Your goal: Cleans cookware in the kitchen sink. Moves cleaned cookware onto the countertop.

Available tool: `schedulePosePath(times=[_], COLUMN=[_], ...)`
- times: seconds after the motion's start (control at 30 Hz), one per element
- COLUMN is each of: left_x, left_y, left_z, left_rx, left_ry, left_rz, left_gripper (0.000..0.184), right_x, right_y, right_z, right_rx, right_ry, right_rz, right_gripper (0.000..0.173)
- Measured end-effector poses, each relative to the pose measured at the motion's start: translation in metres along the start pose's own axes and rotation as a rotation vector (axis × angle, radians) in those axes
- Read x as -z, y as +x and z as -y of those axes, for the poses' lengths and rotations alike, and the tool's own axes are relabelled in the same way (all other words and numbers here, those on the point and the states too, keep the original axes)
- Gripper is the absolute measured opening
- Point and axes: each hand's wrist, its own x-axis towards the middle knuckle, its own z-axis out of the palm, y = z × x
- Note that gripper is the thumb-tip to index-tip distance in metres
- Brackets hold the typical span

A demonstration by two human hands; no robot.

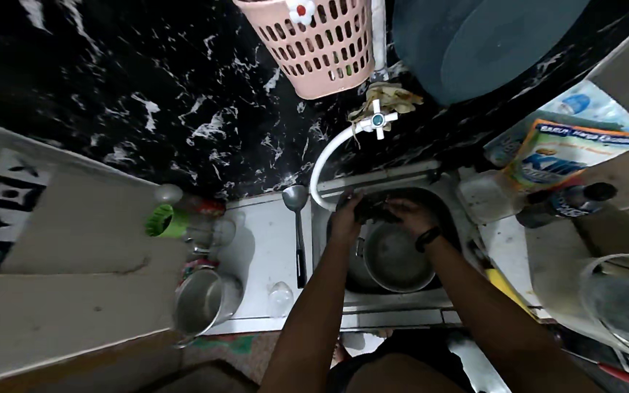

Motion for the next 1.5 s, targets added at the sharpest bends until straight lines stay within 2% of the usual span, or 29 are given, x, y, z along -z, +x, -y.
schedulePosePath(times=[0.13,0.2,0.23,0.27,0.33,0.4,0.43,0.5,0.57,0.6,0.67,0.73,0.83,0.93,1.03,1.1,1.17,1.23,1.33,1.4,1.5], left_x=[-0.004,-0.005,-0.006,-0.007,-0.011,-0.015,-0.016,-0.015,-0.007,0.000,0.013,0.028,0.042,0.047,0.056,0.068,0.073,0.073,0.056,0.048,0.028], left_y=[0.006,0.005,0.005,0.006,0.009,0.011,0.011,0.009,0.004,-0.002,-0.012,-0.021,-0.024,-0.028,-0.030,-0.032,-0.036,-0.039,-0.044,-0.038,-0.025], left_z=[0.010,0.009,0.007,0.005,0.003,0.002,0.000,0.002,0.004,0.002,-0.005,-0.011,-0.017,-0.024,-0.022,-0.015,-0.009,-0.001,0.006,0.012,0.008], left_rx=[-0.014,-0.040,-0.048,-0.053,-0.050,-0.040,-0.030,0.003,-0.001,-0.024,-0.069,-0.066,0.010,0.103,0.132,0.160,0.200,0.254,0.236,0.175,0.187], left_ry=[-0.123,-0.125,-0.078,-0.016,0.150,0.278,0.305,0.282,0.235,0.308,0.554,0.631,0.442,0.322,0.326,0.370,0.368,0.301,0.294,0.257,0.084], left_rz=[0.009,0.092,0.111,0.094,-0.048,-0.178,-0.193,-0.137,0.000,0.081,0.113,0.015,-0.137,-0.151,-0.161,-0.202,-0.233,-0.222,-0.165,-0.137,-0.170], left_gripper=[0.028,0.044,0.045,0.039,0.029,0.035,0.041,0.044,0.037,0.037,0.045,0.043,0.029,0.028,0.033,0.037,0.039,0.043,0.042,0.039,0.029], right_x=[0.002,0.001,-0.001,-0.004,-0.012,-0.018,-0.023,-0.032,-0.043,-0.049,-0.058,-0.062,-0.071,-0.089,-0.102,-0.108,-0.109,-0.108,-0.102,-0.088,-0.056], right_y=[-0.002,-0.002,-0.002,-0.004,-0.007,-0.007,-0.007,-0.008,-0.006,-0.004,0.001,0.002,0.008,0.010,0.015,0.016,0.018,0.020,0.016,0.016,0.029], right_z=[-0.014,-0.017,-0.017,-0.015,-0.013,-0.014,-0.014,-0.010,-0.007,-0.005,-0.001,0.002,0.007,0.009,0.012,0.019,0.025,0.031,0.043,0.043,0.030], right_rx=[-0.034,-0.086,-0.122,-0.153,-0.206,-0.226,-0.230,-0.258,-0.281,-0.282,-0.252,-0.174,-0.029,-0.038,-0.057,-0.050,0.013,0.065,0.028,0.063,0.128], right_ry=[0.077,0.039,0.027,0.023,0.079,0.140,0.170,0.264,0.368,0.394,0.309,0.086,-0.201,-0.137,0.011,-0.039,-0.233,-0.506,-0.631,-0.634,-0.691], right_rz=[0.020,0.028,0.049,0.077,0.091,0.088,0.092,0.117,0.147,0.146,0.108,0.119,0.132,0.160,0.191,0.134,0.168,0.309,0.426,0.397,0.260], right_gripper=[0.041,0.042,0.041,0.039,0.034,0.038,0.044,0.051,0.053,0.052,0.052,0.049,0.044,0.041,0.040,0.039,0.036,0.041,0.044,0.037,0.035])
